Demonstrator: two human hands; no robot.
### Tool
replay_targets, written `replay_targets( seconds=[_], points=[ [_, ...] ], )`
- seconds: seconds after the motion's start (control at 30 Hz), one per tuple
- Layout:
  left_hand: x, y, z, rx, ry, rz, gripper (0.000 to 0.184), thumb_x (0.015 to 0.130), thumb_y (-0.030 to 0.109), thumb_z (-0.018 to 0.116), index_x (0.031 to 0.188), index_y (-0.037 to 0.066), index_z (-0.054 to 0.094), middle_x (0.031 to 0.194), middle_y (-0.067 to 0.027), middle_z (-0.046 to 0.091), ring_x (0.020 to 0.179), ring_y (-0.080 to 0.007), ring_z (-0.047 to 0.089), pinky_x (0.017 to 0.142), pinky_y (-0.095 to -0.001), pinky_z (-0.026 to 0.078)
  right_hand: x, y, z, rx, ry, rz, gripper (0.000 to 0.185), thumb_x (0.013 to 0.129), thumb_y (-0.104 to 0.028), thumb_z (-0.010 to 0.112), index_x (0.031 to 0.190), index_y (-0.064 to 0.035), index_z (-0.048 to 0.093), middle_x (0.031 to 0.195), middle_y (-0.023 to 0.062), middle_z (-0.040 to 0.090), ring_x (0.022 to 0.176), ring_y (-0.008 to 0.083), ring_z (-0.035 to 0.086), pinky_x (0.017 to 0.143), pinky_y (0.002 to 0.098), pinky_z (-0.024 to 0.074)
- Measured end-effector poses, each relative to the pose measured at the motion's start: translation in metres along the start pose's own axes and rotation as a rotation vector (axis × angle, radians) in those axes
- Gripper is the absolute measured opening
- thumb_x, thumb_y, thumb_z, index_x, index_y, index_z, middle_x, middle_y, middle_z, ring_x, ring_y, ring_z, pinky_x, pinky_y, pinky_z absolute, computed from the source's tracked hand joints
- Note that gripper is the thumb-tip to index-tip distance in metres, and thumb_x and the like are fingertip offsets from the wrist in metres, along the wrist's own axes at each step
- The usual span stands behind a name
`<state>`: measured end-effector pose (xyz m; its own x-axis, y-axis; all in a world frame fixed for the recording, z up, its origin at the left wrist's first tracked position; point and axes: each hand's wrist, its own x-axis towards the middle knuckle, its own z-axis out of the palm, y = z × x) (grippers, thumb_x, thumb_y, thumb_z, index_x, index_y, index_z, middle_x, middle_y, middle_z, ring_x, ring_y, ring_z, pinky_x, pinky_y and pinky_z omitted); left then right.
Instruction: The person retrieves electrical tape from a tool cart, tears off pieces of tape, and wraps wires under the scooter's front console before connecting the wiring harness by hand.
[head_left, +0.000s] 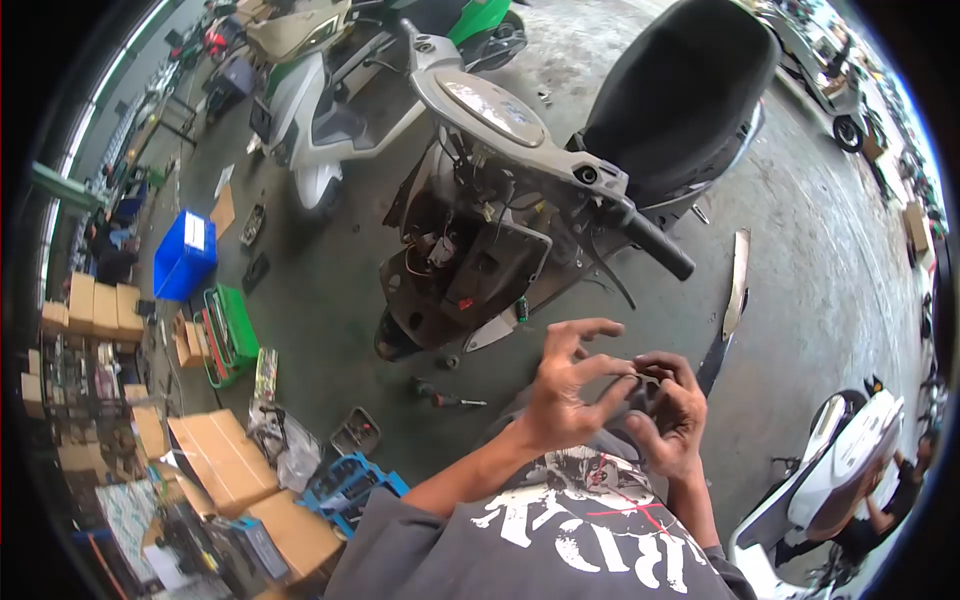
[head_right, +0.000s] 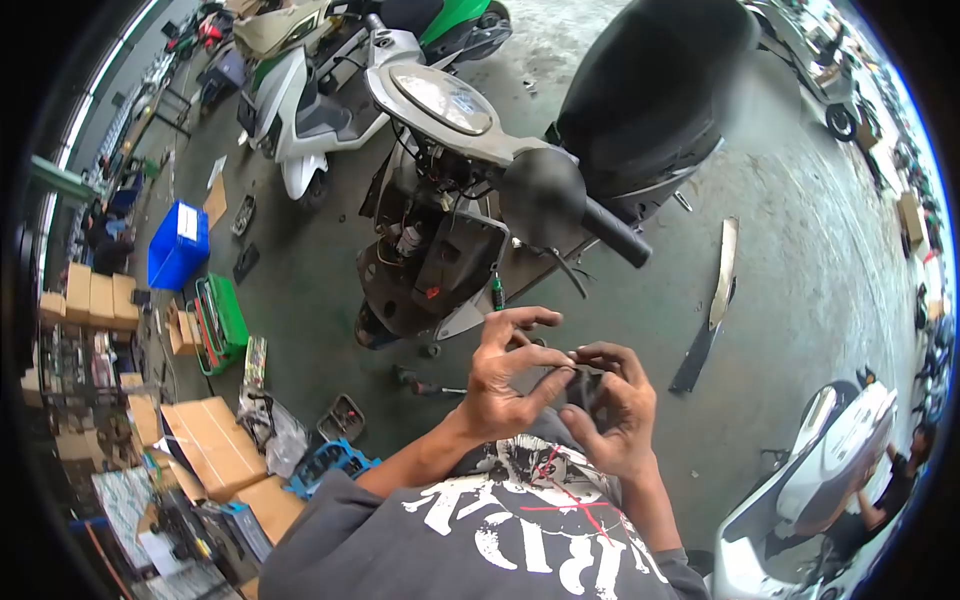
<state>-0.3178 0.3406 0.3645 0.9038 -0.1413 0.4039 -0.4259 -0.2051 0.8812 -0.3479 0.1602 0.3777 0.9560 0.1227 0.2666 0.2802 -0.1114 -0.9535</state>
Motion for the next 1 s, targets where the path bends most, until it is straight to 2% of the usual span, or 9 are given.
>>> replay_targets(
  seconds=[0.1,0.23,0.3,0.57,0.7,0.73,0.8,0.87,1.0],
  points=[
    [0.035,0.001,0.018,0.066,0.06,0.1,0.02,0.075,0.012,0.085,0.094,0.014,0.078,0.123,-0.0121,0.061,0.109,-0.0254,0.052,0.082,-0.0361,0.046,0.029,-0.001,-0.024,0.11,0.086,0.139,0.034,0.079,-0.018,0.083,0.082,0.0003,0.055,0.114,0.0207,0.062,0.102,0.0255,0.062,0.092,0.0386,0.0501],
    [0.061,0.015,0.026,0.28,0.187,0.264,0.026,0.071,0.011,0.087,0.097,0.015,0.079,0.111,-0.008,0.056,0.1,-0.0273,0.048,0.079,-0.0365,0.044,0.074,-0.016,-0.033,0.117,0.113,0.182,0.023,0.079,-0.008,0.07,0.097,0.0034,0.06,0.105,0.0179,0.063,0.092,0.0215,0.062,0.083,0.0344,0.0507],
    [0.07,0.017,0.028,0.3,0.238,0.251,0.025,0.071,0.014,0.088,0.095,0.015,0.079,0.102,-0.0053,0.05,0.095,-0.0252,0.043,0.077,-0.0365,0.042,0.105,-0.011,-0.049,-0.114,-0.109,-0.056,0.03,0.072,-0.003,0.066,0.101,0.0048,0.064,0.091,0.0172,0.064,0.073,0.0222,0.063,0.069,0.0315,0.0524],
    [0.075,0.042,0.047,0.593,0.629,0.143,0.025,0.072,0.014,0.087,0.096,0.015,0.08,0.099,-0.0058,0.042,0.097,-0.0254,0.042,0.082,-0.0425,0.043,0.193,-0.002,-0.051,0.055,-0.54,-0.379,0.026,0.066,0.001,0.071,0.092,-0.0009,0.069,0.091,0.0153,0.065,0.07,0.0268,0.067,0.061,0.0342,0.0533],
    [0.068,0.046,0.05,0.765,0.693,-0.025,0.027,0.075,0.016,0.085,0.1,0.011,0.078,0.11,-0.0141,0.045,0.1,-0.0272,0.045,0.081,-0.0393,0.042,0.21,0.003,-0.043,0.155,-0.666,-0.333,0.023,0.068,0.005,0.067,0.09,0.0002,0.068,0.089,0.015,0.065,0.074,0.0258,0.067,0.066,0.0326,0.0538],
    [0.068,0.051,0.055,0.681,0.78,-0.139,0.026,0.078,0.019,0.08,0.095,0.001,0.074,0.122,-0.0183,0.045,0.116,-0.0294,0.041,0.096,-0.0458,0.042,0.213,0.006,-0.041,0.142,-0.649,-0.357,0.024,0.068,0.003,0.069,0.091,-0.0008,0.068,0.09,0.0142,0.064,0.071,0.0259,0.066,0.063,0.0338,0.0529],
    [0.082,0.047,0.046,0.578,0.949,-0.1,0.047,0.075,0.037,0.086,0.098,-0.002,0.074,0.13,-0.0188,0.049,0.128,-0.0283,0.04,0.101,-0.0447,0.036,0.217,0.014,-0.04,0.131,-0.621,-0.351,0.026,0.067,0.003,0.072,0.093,-0.002,0.068,0.09,0.013,0.062,0.07,0.0267,0.065,0.059,0.0354,0.0515],
    [0.088,0.048,0.028,0.561,0.923,-0.105,0.054,0.073,0.044,0.088,0.099,-0.001,0.075,0.133,-0.0193,0.05,0.131,-0.028,0.039,0.101,-0.0432,0.035,0.221,0.016,-0.041,0.099,-0.606,-0.357,0.026,0.068,0.003,0.072,0.093,-0.0021,0.068,0.09,0.0129,0.062,0.07,0.027,0.065,0.059,0.0356,0.0515],
    [0.098,0.037,0.003,0.577,0.549,-0.137,0.049,0.069,0.051,0.09,0.098,0.012,0.081,0.146,-0.0219,0.047,0.133,-0.0288,0.039,0.098,-0.0407,0.033,0.222,0.007,-0.037,0.024,-0.581,-0.359,0.027,0.068,0.002,0.074,0.094,-0.0026,0.067,0.089,0.0131,0.061,0.072,0.0278,0.065,0.062,0.0366,0.0521]
  ],
)
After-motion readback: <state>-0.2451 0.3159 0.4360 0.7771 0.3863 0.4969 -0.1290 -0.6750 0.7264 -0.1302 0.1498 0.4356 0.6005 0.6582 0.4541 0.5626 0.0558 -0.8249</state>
